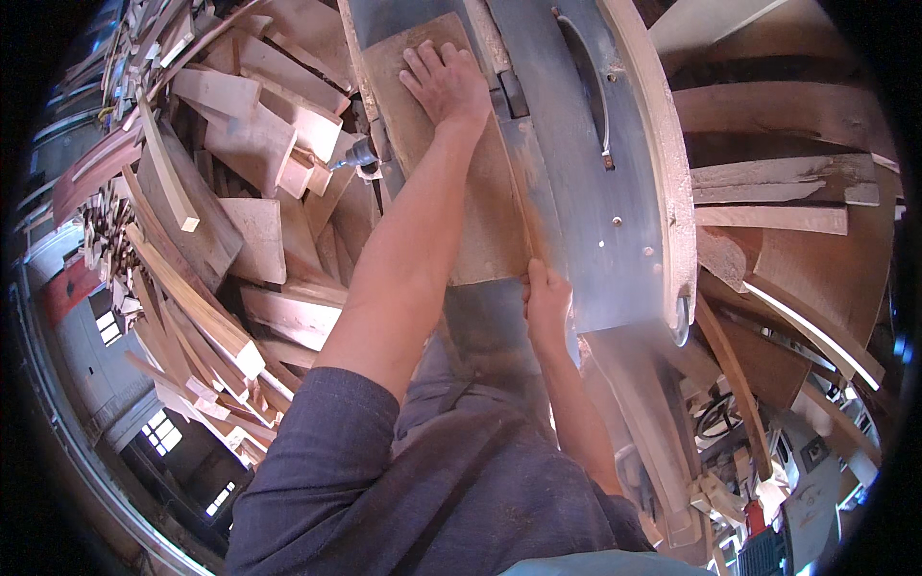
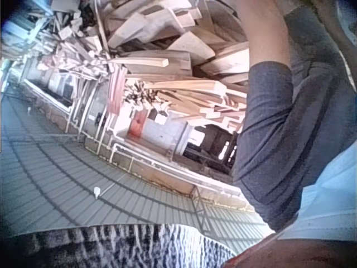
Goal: The person selects wood boards from a pile and passes them over a jointer machine to flatten the faces.
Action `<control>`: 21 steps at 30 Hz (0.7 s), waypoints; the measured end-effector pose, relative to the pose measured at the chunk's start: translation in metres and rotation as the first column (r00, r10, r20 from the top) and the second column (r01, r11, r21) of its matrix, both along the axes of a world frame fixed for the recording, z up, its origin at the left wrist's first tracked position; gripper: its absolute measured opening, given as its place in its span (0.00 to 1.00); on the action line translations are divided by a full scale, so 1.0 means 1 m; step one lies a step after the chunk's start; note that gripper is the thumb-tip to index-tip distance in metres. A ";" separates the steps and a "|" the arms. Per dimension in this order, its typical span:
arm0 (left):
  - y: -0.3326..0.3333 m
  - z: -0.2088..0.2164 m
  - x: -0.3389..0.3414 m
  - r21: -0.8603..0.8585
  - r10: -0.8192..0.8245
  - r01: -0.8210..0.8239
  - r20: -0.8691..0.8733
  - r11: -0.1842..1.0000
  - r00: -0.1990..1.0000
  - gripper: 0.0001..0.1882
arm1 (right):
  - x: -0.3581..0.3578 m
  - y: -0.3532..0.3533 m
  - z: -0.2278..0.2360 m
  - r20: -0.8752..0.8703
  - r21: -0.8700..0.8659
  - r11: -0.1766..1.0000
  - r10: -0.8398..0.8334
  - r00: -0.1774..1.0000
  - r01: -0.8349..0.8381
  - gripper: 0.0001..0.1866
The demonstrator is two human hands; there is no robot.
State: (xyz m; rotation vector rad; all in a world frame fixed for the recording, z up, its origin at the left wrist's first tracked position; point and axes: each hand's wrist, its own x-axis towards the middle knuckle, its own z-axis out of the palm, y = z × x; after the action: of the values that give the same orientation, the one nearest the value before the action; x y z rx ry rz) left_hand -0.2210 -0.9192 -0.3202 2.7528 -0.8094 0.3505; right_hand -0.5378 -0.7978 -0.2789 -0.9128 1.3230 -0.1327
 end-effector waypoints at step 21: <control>-0.048 -0.001 0.082 0.019 -0.109 0.107 0.113 0.994 0.988 0.22 | 0.142 -0.045 0.024 -0.442 -0.831 0.001 0.606 0.661 -0.557 0.32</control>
State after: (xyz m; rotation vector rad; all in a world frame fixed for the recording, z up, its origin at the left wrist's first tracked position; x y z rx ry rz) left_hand -0.1388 -0.9670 -0.3209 2.7073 -0.9883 0.4857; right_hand -0.3955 -0.8432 -0.2551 -2.4759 0.5384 -0.2842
